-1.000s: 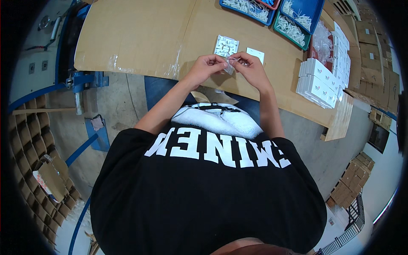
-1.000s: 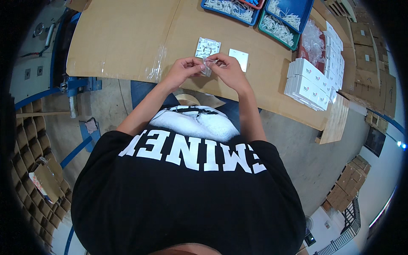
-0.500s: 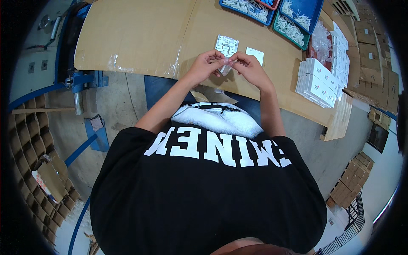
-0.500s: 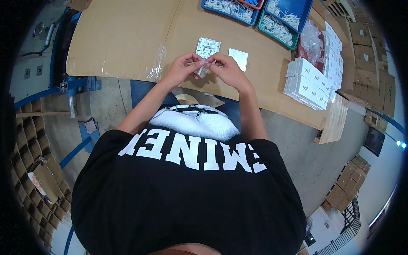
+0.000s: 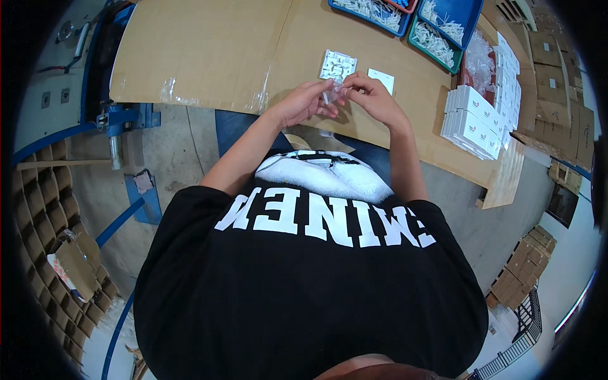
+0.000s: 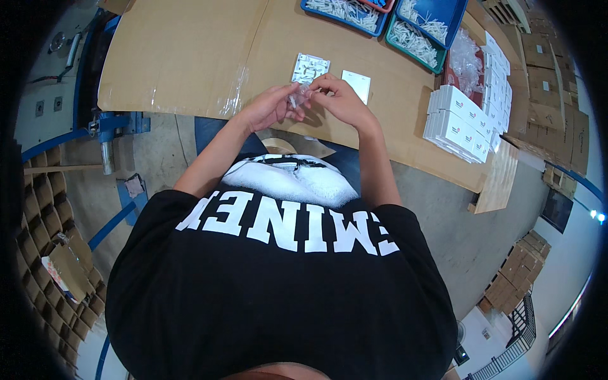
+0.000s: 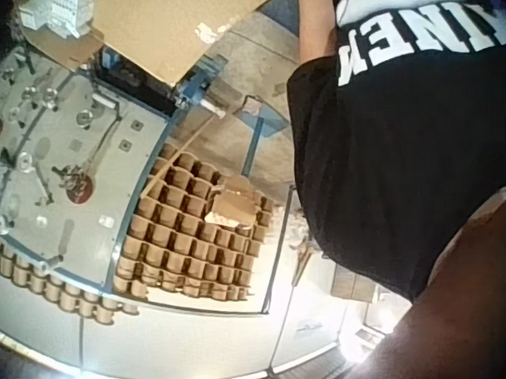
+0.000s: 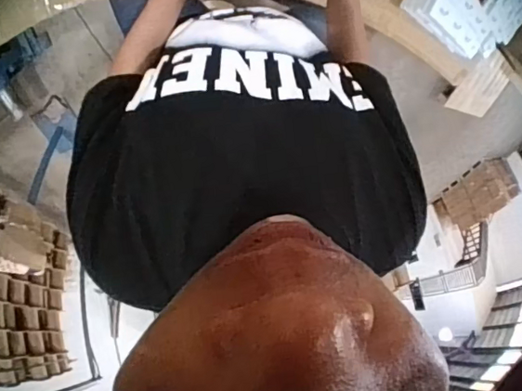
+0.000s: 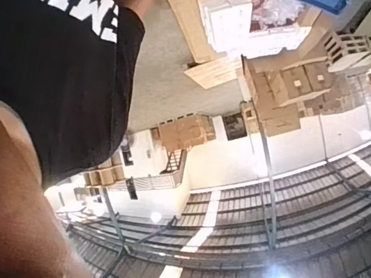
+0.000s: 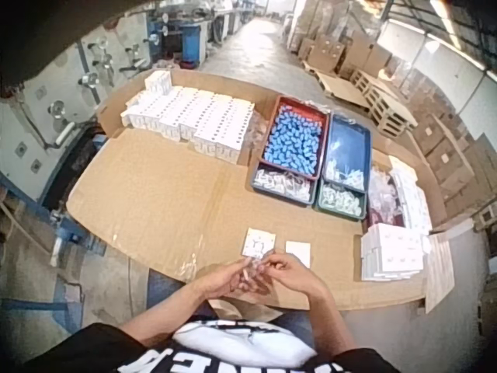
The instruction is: The person packages electronic components by assembling parts and accessory bags into plastic housings, placing the units into small white boxes, and stacking the boxed products on the table by hand.
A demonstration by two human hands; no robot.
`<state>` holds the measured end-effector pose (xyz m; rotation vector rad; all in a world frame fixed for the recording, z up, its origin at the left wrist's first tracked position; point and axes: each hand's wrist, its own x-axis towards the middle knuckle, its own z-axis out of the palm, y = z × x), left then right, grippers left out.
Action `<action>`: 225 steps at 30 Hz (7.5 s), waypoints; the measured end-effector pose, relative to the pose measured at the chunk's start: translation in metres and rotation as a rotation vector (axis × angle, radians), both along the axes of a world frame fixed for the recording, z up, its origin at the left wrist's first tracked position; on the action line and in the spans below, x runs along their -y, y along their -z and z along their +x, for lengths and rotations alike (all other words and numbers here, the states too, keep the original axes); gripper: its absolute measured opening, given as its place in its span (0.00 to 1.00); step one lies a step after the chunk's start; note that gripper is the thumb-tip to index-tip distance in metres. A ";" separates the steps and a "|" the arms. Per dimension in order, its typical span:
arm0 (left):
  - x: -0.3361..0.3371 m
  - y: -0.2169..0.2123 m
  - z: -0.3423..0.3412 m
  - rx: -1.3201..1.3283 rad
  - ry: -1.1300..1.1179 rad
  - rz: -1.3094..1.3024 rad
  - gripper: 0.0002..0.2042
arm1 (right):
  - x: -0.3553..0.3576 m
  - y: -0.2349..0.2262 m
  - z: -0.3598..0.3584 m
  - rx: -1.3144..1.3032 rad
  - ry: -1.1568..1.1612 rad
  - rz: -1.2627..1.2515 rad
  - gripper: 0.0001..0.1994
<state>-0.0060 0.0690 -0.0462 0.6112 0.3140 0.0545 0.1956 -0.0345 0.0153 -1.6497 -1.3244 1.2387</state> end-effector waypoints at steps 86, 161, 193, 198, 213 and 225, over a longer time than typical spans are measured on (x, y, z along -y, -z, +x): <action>-0.018 0.076 -0.014 0.207 0.010 -0.494 0.23 | -0.060 0.014 -0.004 -0.173 0.303 0.061 0.08; -0.021 0.071 -0.007 0.088 0.075 -0.457 0.28 | -0.015 0.050 0.008 -0.278 0.664 0.117 0.08; -0.009 0.071 -0.013 0.055 0.050 -0.357 0.26 | -0.012 0.042 0.034 -0.127 0.142 0.008 0.16; 0.006 0.064 -0.006 0.047 0.125 -0.386 0.27 | -0.011 0.088 0.159 0.267 0.618 0.192 0.10; -0.005 0.075 -0.005 0.105 0.216 -0.505 0.27 | -0.050 0.072 0.267 1.165 0.692 -0.073 0.09; 0.004 0.042 -0.001 -0.187 -0.044 -0.290 0.26 | -0.019 0.051 0.193 0.287 0.849 0.376 0.08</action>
